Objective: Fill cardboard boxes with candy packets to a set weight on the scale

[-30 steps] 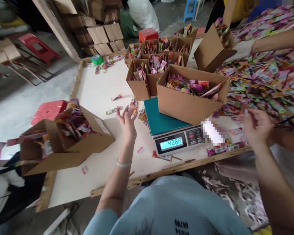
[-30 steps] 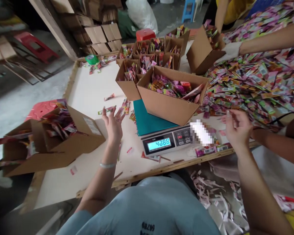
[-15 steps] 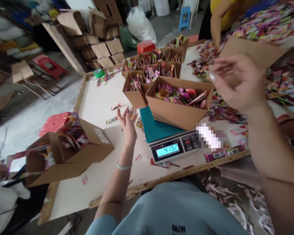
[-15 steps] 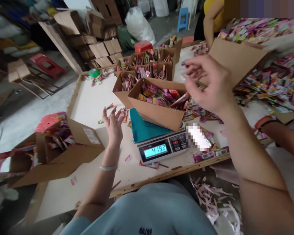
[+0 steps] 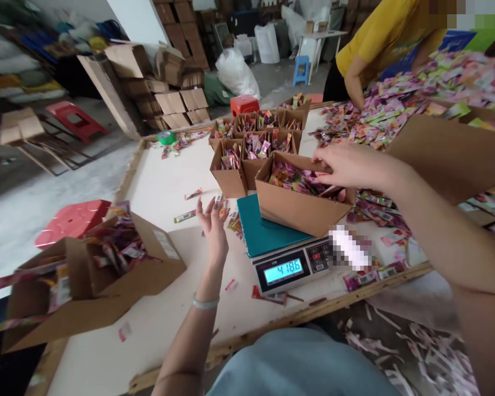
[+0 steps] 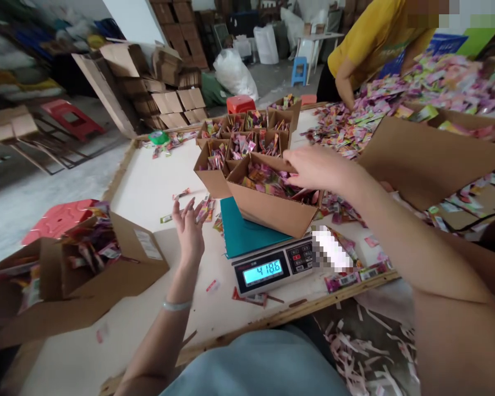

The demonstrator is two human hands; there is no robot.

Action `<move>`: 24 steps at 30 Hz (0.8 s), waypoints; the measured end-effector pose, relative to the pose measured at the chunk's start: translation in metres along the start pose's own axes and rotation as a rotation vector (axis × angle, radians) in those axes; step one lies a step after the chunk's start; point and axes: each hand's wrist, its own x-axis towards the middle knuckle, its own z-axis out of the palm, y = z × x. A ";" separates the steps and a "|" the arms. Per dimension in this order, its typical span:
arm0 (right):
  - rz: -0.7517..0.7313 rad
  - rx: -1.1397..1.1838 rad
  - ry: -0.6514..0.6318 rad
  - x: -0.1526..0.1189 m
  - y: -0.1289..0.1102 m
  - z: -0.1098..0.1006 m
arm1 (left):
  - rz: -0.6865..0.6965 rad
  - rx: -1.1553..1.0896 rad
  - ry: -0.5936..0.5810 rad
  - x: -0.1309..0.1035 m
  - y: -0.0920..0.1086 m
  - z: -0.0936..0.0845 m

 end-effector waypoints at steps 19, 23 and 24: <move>0.198 -0.124 -0.058 0.023 -0.020 0.042 | -0.019 -0.014 0.008 -0.007 -0.011 -0.007; 0.195 -0.099 0.099 0.019 -0.009 0.025 | -0.007 -0.001 0.008 -0.007 -0.010 -0.010; 0.191 -0.070 0.175 0.017 -0.004 0.015 | -0.003 0.004 0.006 -0.007 -0.010 -0.011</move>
